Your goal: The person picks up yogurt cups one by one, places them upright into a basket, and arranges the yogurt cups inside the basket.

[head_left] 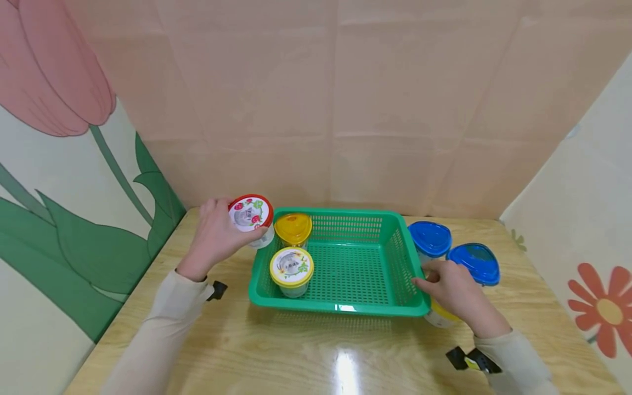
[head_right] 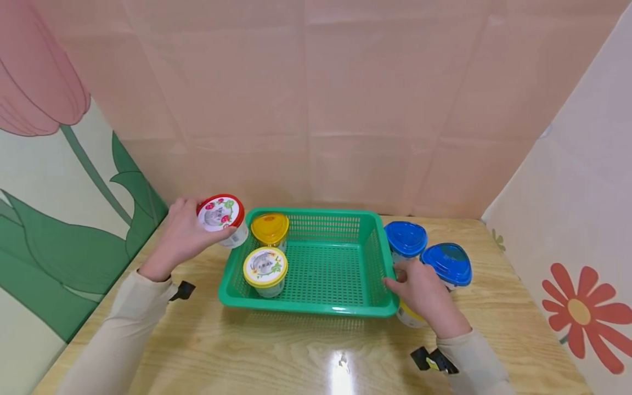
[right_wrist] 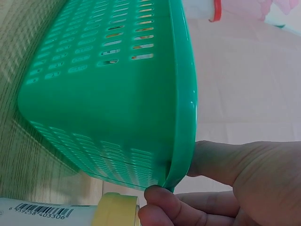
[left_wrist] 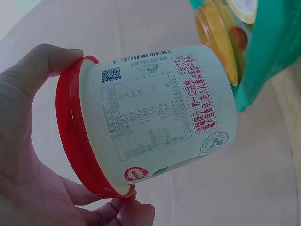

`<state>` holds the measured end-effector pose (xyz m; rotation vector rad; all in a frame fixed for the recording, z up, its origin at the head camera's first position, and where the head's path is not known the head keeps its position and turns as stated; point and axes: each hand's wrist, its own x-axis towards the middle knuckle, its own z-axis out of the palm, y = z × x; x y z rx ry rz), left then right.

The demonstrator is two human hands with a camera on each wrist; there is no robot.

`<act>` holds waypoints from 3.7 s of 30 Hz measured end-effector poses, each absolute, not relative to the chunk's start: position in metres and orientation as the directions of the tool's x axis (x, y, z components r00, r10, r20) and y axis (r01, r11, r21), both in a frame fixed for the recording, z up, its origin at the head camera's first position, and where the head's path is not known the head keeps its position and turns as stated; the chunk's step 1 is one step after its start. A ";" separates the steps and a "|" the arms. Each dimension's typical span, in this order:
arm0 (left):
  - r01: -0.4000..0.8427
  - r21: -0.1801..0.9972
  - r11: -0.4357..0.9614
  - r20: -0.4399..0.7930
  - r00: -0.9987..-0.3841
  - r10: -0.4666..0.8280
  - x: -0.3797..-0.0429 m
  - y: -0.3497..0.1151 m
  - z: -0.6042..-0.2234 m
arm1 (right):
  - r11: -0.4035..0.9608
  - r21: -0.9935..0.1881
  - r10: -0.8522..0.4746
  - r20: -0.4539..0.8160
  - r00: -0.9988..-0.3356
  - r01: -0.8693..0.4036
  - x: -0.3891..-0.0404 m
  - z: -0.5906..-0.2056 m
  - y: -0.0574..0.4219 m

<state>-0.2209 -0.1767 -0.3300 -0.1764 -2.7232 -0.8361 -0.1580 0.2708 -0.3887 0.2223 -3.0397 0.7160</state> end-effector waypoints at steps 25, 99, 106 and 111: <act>0.240 0.577 0.781 0.303 -0.951 0.068 -0.221 -0.158 -0.325 | 0.882 -0.445 -0.145 0.057 -0.988 -0.155 -0.157 -0.392 0.271; 0.368 0.537 0.759 0.236 -0.929 0.284 -0.253 -0.082 -0.323 | 0.880 -0.451 -0.144 0.042 -0.989 -0.147 -0.159 -0.389 0.272; 0.373 0.543 0.752 0.214 -0.928 0.306 -0.257 -0.074 -0.326 | 0.882 -0.449 -0.142 0.039 -0.989 -0.144 -0.160 -0.389 0.273; 0.380 0.549 0.745 0.213 -0.925 0.315 -0.261 -0.069 -0.331 | 0.882 -0.450 -0.141 0.034 -0.989 -0.141 -0.161 -0.390 0.274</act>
